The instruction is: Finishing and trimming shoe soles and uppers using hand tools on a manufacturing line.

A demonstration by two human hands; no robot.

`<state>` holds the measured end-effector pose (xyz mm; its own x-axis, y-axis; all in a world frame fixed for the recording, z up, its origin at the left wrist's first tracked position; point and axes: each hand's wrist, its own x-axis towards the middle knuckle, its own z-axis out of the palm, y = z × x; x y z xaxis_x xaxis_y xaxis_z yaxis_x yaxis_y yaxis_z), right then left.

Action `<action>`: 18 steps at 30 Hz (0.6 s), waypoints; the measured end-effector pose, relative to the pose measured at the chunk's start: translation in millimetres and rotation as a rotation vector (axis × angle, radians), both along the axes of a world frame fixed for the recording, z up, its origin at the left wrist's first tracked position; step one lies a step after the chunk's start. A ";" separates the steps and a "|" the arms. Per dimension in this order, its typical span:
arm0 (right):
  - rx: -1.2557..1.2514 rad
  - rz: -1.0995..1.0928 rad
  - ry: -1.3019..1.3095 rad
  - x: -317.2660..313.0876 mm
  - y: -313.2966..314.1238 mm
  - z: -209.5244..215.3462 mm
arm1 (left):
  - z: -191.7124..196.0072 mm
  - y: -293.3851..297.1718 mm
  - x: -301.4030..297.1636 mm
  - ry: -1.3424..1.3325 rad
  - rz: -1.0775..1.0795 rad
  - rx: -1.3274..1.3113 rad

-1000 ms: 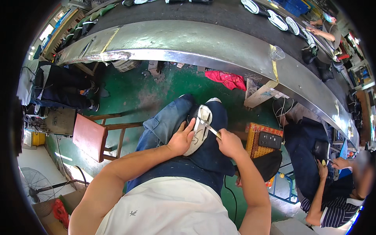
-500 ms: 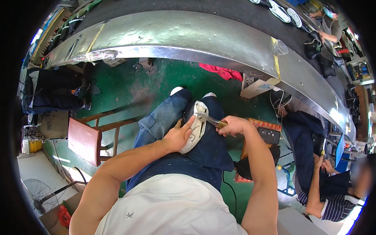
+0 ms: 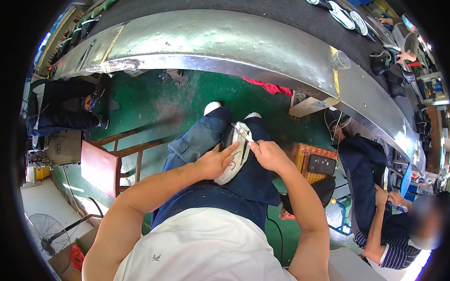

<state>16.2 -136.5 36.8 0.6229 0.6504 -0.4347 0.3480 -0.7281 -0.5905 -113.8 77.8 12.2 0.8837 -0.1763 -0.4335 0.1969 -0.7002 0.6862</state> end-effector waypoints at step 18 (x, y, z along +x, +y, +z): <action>0.028 -0.086 0.200 -67.7 -23.1 24.9 | 3.1 -1.9 -27.2 0.062 0.318 -0.187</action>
<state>-51.4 -159.7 61.7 0.5797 0.6117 -0.5382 0.1587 -0.7327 -0.6618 -141.0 75.9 15.2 0.8799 0.0216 -0.4746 0.4301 -0.4606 0.7765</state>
